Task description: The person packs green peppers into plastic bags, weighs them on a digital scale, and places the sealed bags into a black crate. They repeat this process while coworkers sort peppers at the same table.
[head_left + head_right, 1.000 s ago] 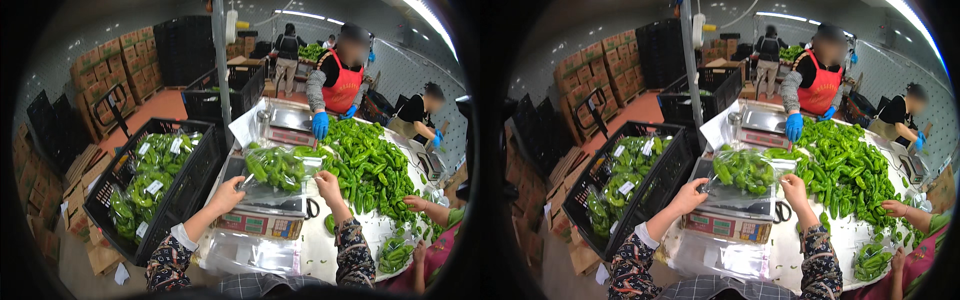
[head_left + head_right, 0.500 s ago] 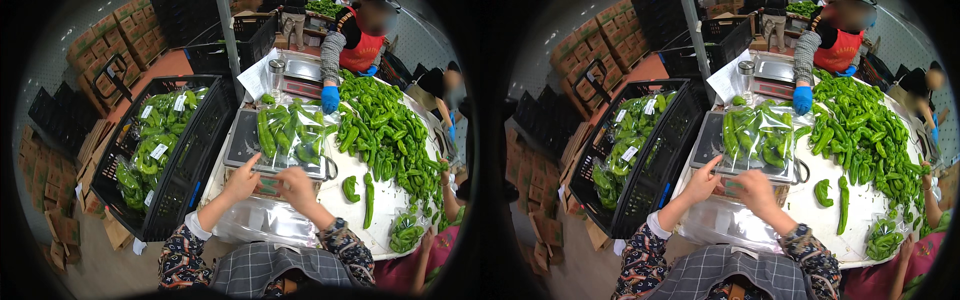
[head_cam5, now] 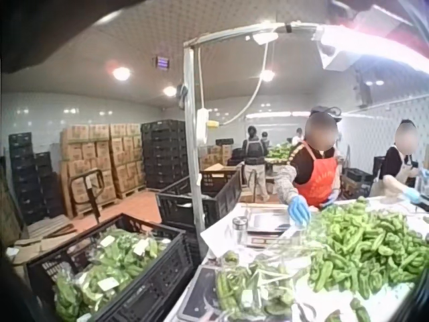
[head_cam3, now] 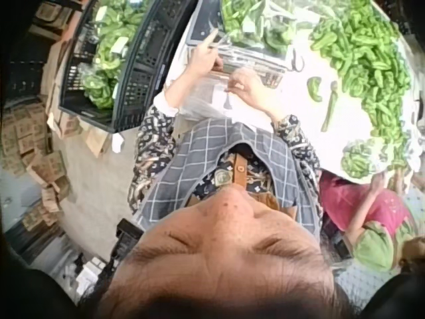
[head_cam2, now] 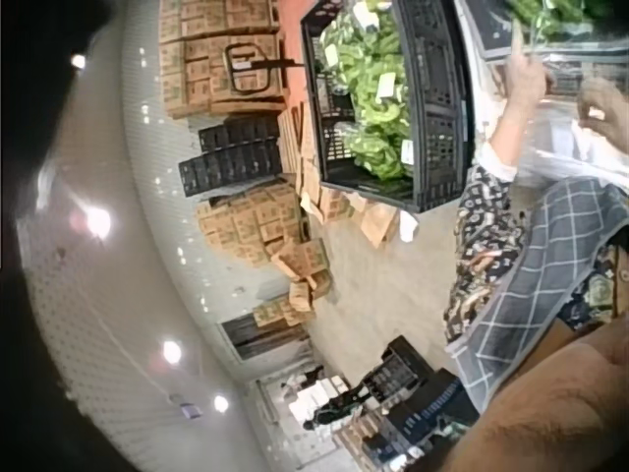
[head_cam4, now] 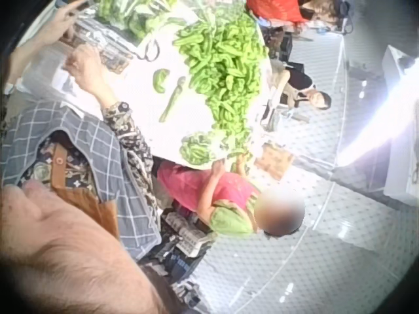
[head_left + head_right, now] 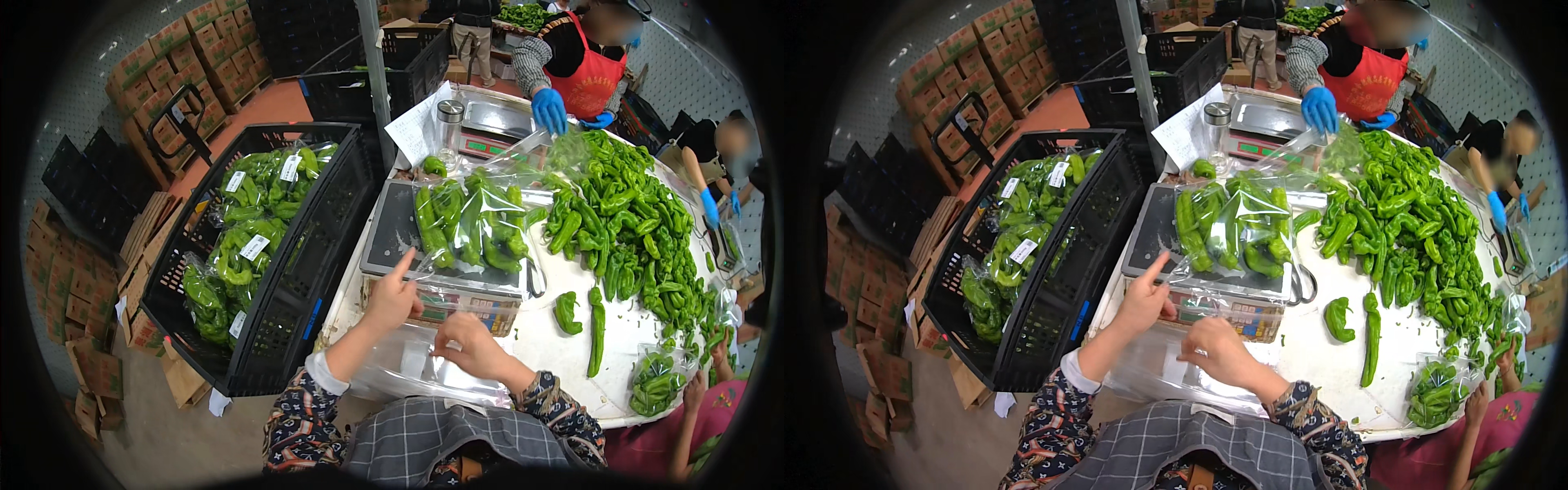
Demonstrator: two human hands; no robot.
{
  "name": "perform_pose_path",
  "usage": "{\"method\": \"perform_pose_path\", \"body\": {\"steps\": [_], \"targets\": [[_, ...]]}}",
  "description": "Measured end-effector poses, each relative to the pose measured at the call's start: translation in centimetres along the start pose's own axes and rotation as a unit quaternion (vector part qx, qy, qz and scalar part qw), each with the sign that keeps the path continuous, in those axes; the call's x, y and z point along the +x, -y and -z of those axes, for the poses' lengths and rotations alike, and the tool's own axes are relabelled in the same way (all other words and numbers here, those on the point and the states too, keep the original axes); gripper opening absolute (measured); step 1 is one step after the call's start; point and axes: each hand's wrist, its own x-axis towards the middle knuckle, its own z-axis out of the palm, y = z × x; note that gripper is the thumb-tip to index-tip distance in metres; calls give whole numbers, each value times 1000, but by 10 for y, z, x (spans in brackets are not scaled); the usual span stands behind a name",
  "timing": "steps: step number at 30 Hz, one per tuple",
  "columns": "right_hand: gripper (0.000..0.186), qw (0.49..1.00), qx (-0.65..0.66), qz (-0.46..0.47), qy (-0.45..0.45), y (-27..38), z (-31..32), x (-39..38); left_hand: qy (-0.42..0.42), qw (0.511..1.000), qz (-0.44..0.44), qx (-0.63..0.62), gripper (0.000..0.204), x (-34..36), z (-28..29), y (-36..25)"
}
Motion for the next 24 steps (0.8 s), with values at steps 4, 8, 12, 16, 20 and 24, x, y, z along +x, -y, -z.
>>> {"method": "perform_pose_path", "body": {"steps": [4,8,12,16,20,24], "targets": [[16,988,-36,-72,-135,-7,-5,4,11,1000,-12,18,57,-2,-1,1],[15,971,-162,-29,-173,-12,-18,23,2,990,-59,129,56,-7,-9,7],[12,979,-166,-65,-96,-21,-20,22,-4,981,-89,170,57,-9,-12,2],[9,999,-8,-39,-35,-10,3,1,-55,997,-49,21,56,-1,-4,9],[7,900,329,-161,-238,-17,50,-48,13,999,-9,-47,58,-9,14,10],[12,765,361,-103,-524,-76,186,-145,42,997,10,-67,56,-19,22,12]]}}
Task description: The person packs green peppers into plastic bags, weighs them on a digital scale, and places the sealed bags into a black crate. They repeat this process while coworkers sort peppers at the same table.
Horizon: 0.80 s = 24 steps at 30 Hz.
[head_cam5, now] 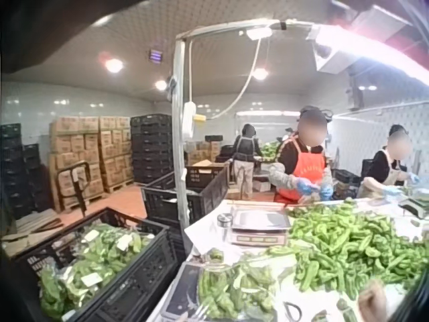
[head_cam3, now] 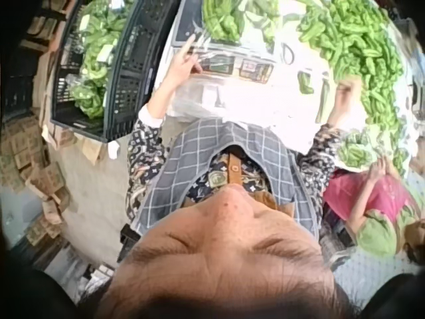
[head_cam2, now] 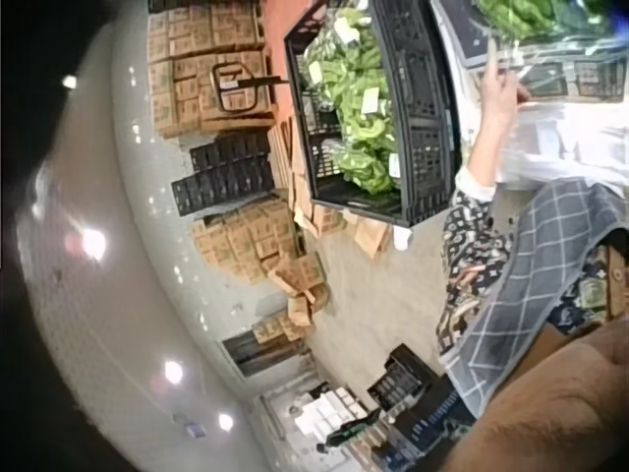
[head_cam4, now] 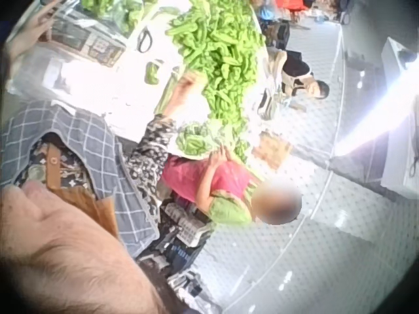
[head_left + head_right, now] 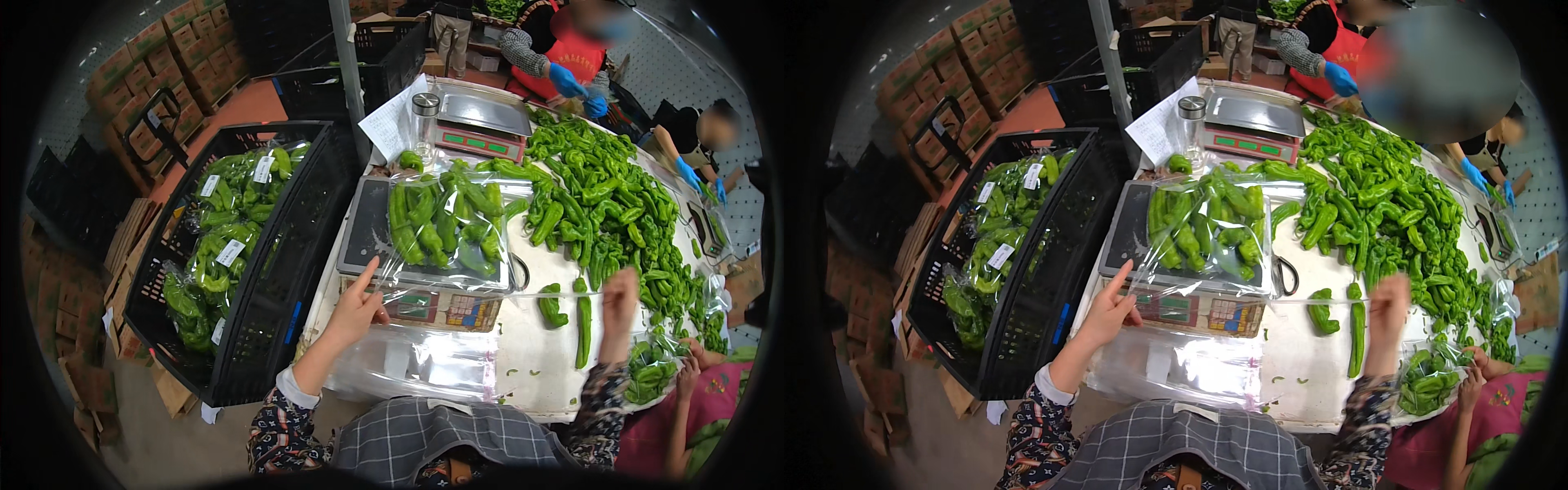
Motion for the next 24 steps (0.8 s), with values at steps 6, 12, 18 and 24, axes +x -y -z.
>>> {"method": "perform_pose_path", "body": {"steps": [6,12,18,24], "targets": [[13,938,-211,154,-226,42,63,6,-8,996,-81,28,50,5,23,15],[55,557,-747,285,225,-65,-45,-37,-116,758,-386,512,81,15,5,12],[7,698,-554,321,321,-73,-86,-34,-119,856,-394,313,17,37,-13,10],[28,964,-215,-142,69,-86,-129,-16,-190,973,-118,-63,27,57,-28,-17]]}}
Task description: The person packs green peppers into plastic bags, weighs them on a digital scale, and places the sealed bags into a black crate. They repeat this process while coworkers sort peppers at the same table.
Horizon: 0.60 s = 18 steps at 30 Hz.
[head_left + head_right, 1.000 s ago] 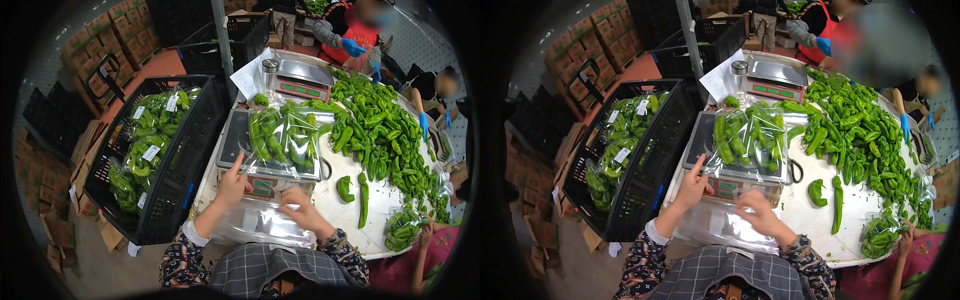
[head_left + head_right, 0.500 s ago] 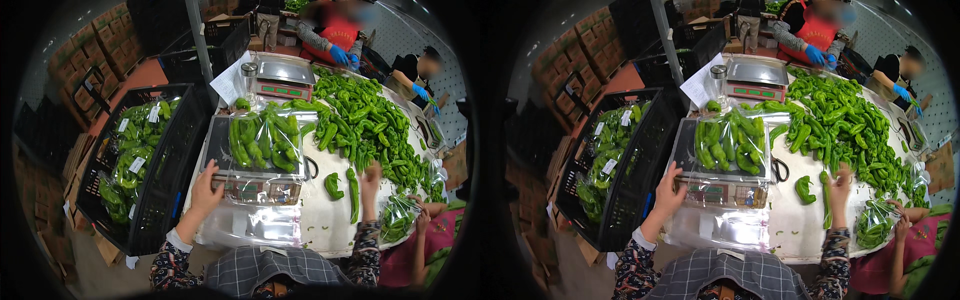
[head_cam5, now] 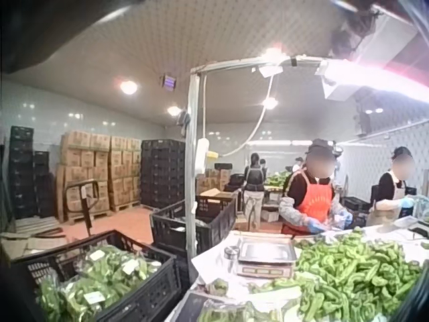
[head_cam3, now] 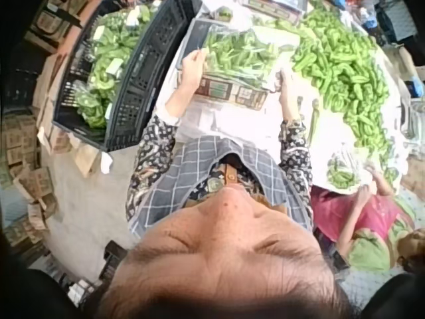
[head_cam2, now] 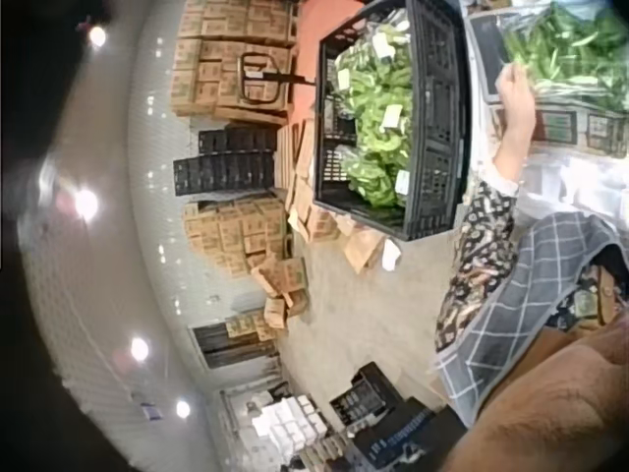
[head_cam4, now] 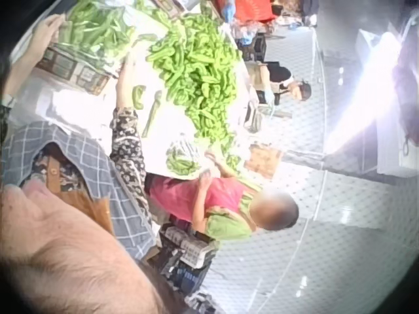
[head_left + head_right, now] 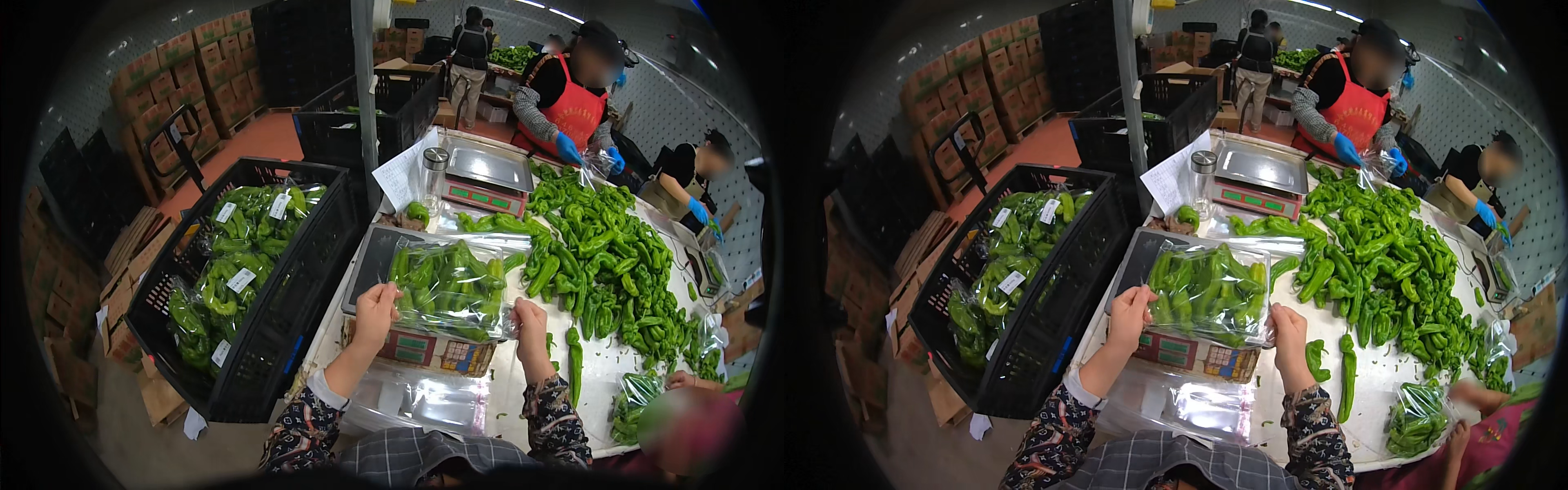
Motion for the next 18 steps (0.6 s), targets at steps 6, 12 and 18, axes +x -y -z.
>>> {"method": "perform_pose_path", "body": {"steps": [6,12,18], "targets": [[32,977,-209,22,42,-53,8,13,-23,983,-61,173,28,11,18,47],[26,985,-164,-26,39,-43,7,15,63,991,118,-12,63,44,7,63],[32,977,106,-159,97,-44,10,20,284,861,266,-327,35,18,-15,32]]}}
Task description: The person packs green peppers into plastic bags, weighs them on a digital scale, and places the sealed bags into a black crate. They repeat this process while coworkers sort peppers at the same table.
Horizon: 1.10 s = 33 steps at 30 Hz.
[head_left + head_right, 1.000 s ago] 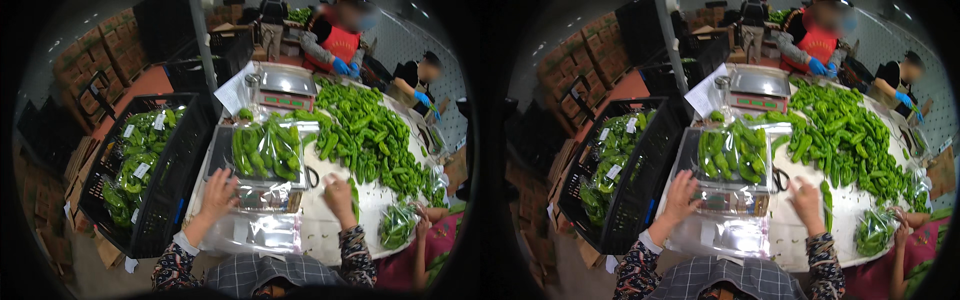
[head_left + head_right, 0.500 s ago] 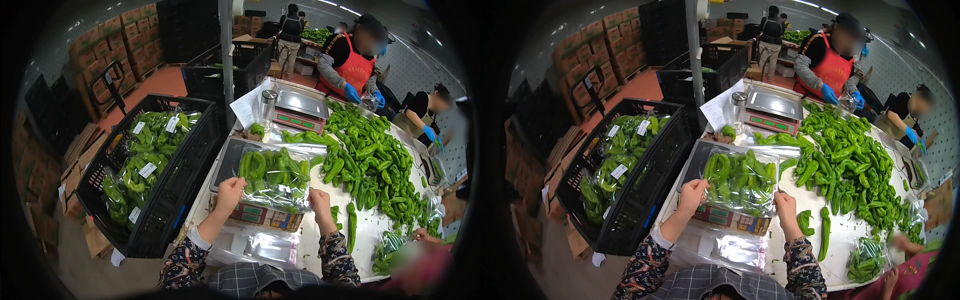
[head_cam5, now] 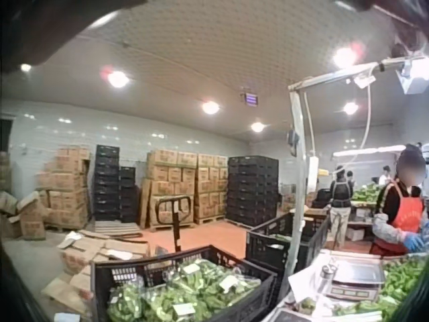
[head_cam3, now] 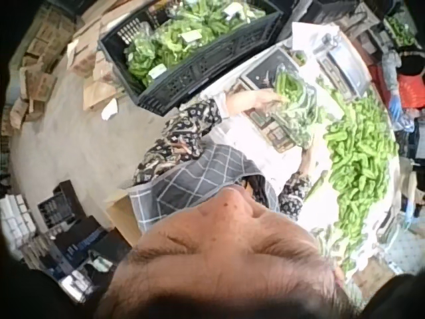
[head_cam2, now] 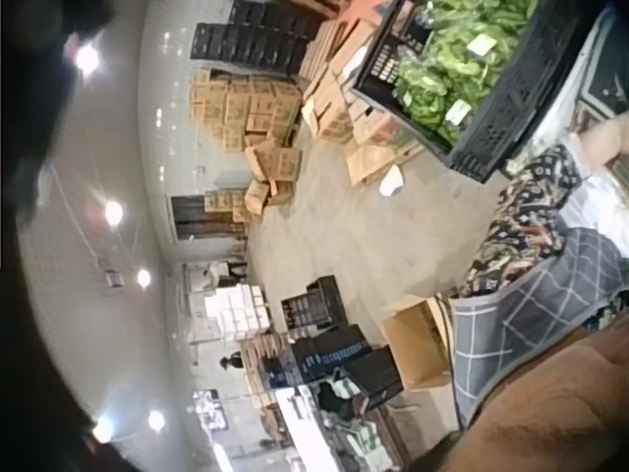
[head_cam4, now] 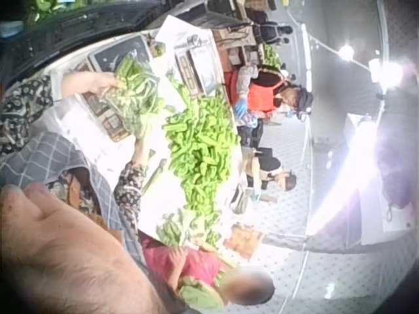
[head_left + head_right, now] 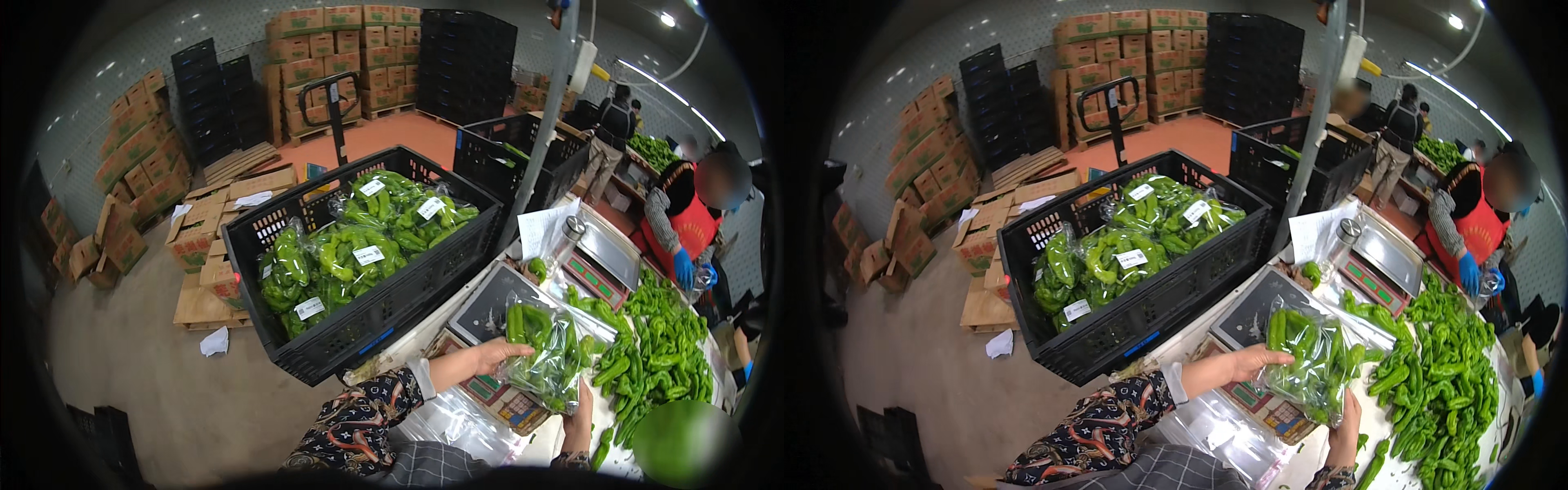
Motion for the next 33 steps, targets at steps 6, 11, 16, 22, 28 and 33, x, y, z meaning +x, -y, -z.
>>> {"method": "perform_pose_path", "body": {"steps": [6,11,16,22,28,33], "targets": [[45,991,122,43,31,4,-21,-35,-16,994,-101,-49,40,-38,-35,5],[50,977,166,-23,131,6,-34,-50,-21,971,-237,-32,45,-124,-69,-48],[44,990,84,6,110,-31,-38,-48,-132,922,-361,44,42,-216,-59,-104],[36,994,-8,-8,112,-58,-27,-69,-355,699,-541,305,36,-304,-59,-155],[23,983,-154,-3,99,-65,-17,-69,-319,698,-620,164,36,-360,-17,-193],[20,975,-219,35,23,-37,-48,-71,-315,667,-650,182,38,-365,26,-214]]}}
